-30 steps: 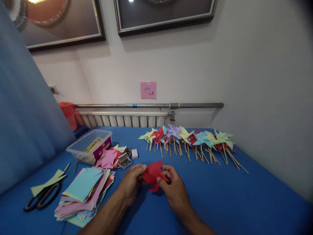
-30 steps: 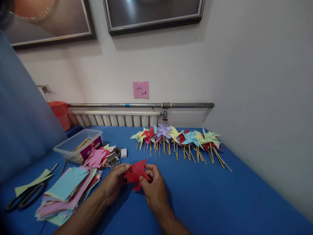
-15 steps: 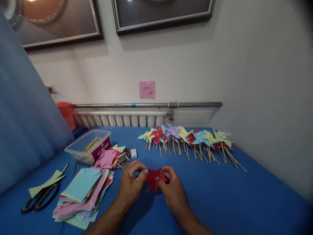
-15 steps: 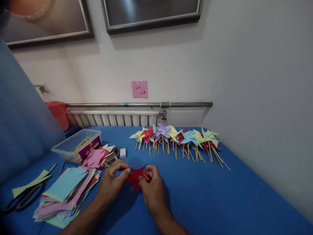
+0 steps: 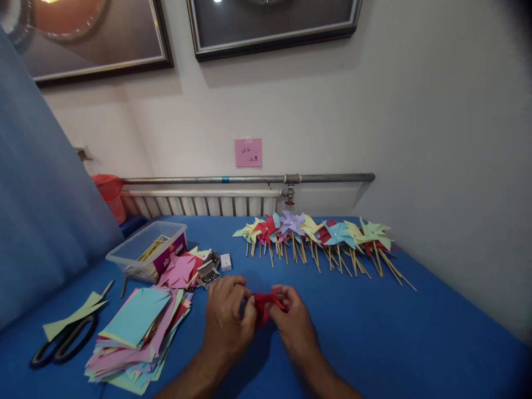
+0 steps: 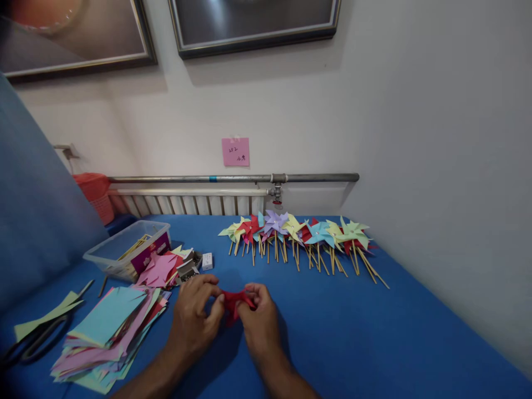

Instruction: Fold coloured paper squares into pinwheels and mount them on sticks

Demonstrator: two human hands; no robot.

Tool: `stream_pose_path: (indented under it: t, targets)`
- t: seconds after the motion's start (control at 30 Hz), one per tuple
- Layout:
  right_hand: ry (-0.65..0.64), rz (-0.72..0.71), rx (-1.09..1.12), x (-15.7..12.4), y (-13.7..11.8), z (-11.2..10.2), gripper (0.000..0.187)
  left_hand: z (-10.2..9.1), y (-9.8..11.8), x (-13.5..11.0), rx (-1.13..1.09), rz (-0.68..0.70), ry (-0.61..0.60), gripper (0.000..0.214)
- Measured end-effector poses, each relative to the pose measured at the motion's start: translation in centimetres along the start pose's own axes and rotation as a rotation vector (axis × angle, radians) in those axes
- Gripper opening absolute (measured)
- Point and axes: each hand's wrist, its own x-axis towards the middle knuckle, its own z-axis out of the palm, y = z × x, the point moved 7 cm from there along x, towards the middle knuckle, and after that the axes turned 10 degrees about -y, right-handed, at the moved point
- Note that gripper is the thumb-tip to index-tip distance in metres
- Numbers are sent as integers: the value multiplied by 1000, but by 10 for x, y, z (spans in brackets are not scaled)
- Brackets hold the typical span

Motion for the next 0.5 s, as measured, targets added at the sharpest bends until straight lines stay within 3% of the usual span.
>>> stream_pose_path:
  t: [0.13,0.23,0.37,0.5]
  targets:
    - [-30,9,29,0,2,4,29,1,-7,1,25,-72,29,17]
    - [-27,32,39,-1,3,5,32,-1,-5,0,90,-49,74,17]
    - [-28,23,33,-1,5,5,32,-5,10,-3,201,90,142,16]
    - [-12,4,23,2,8,1,31,-4,27,-4,195,237,116,17]
